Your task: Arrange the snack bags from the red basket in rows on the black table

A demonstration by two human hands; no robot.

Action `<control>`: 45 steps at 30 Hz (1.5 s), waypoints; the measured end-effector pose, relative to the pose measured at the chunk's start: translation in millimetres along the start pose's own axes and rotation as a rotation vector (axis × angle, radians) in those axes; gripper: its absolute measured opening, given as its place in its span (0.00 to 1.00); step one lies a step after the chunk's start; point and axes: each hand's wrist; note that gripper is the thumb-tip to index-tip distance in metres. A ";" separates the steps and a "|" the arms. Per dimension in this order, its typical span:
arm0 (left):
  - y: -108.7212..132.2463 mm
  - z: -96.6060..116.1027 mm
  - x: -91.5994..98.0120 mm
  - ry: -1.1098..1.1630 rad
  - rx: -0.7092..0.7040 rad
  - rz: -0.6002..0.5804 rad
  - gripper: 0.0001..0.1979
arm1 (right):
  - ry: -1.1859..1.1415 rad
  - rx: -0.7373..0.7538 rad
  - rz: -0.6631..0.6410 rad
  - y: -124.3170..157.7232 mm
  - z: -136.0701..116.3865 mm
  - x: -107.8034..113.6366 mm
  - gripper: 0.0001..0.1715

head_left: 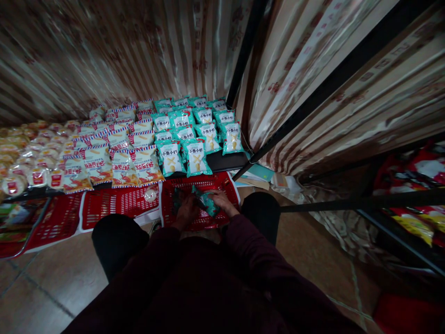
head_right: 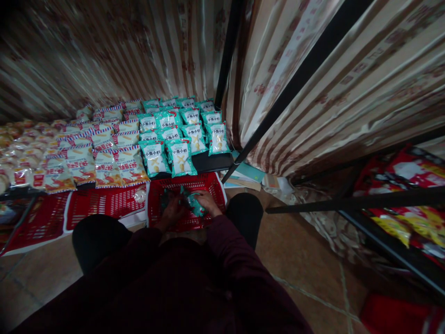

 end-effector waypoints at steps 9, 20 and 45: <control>-10.8 7.0 16.0 -0.185 0.029 -0.106 0.30 | 0.132 0.144 -0.164 0.0 -11.0 1.8 0.14; -11.2 5.1 5.3 0.486 0.294 -0.126 0.21 | 0.153 0.146 0.125 -13.9 2.0 -1.5 0.14; -13.0 7.3 0.0 0.907 0.471 0.087 0.14 | -0.195 0.000 0.076 0.5 8.1 -19.3 0.38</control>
Point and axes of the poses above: each hand's wrist, its own y-axis away from the middle knuckle, its own x-axis out of the back of the hand, z = x × y, and after that the axes turned 8 degrees about -z, right-handed
